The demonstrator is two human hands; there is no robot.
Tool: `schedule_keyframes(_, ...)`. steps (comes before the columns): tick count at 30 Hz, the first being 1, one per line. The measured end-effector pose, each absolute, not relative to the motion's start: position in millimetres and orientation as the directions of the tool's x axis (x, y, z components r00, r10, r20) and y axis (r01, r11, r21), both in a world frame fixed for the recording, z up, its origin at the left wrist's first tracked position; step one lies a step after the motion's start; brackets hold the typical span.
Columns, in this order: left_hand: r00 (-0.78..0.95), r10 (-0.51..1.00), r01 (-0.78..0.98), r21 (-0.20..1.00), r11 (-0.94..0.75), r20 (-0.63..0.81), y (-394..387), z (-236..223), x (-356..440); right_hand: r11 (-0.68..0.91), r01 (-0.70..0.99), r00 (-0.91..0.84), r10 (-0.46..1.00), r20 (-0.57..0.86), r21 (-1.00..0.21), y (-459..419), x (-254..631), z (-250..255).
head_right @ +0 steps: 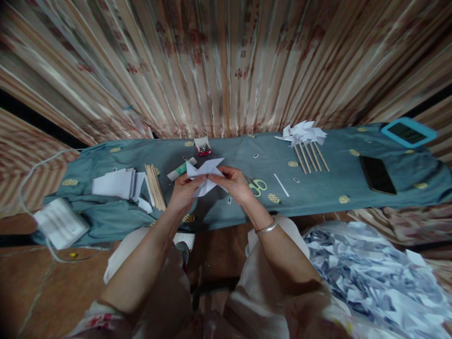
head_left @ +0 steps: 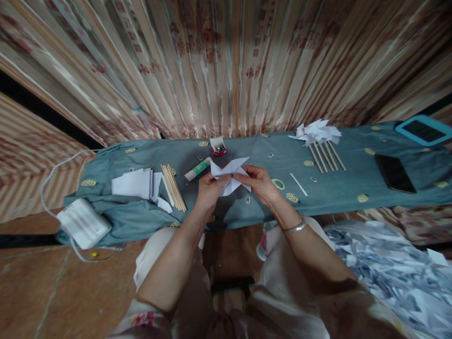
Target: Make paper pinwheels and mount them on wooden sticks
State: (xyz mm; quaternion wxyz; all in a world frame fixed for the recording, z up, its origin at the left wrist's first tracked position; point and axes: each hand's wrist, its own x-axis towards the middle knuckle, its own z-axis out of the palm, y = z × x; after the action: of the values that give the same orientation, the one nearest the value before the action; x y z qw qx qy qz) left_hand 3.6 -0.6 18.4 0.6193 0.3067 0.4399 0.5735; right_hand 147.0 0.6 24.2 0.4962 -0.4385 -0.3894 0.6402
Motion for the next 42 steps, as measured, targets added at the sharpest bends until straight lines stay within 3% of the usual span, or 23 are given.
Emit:
schedule_keyframes(15, 0.009, 0.971, -0.432, 0.875, 0.219, -0.239, -3, 19, -3, -0.138, -0.173, -0.241, 0.966, -0.094, -0.975, 4, 152, 17)
schedule_keyframes(29, 0.012, 0.97, -0.398, 0.888, 0.228, -0.243, -2, 15, -3, -0.137, -0.149, -0.219, 0.97, -0.102, -0.979, 5, 153, 11)
schedule_keyframes(36, 0.083, 0.972, -0.446, 0.864, 0.234, -0.221, -6, 21, -2, -0.083, -0.268, -0.098, 0.993, -0.059, -0.96, 8, 150, 12)
schedule_keyframes(42, 0.15, 0.933, -0.324, 0.875, 0.36, -0.328, -13, 19, -2, 0.005, -0.294, 0.005, 1.0, 0.003, -0.956, 10, 149, 12)
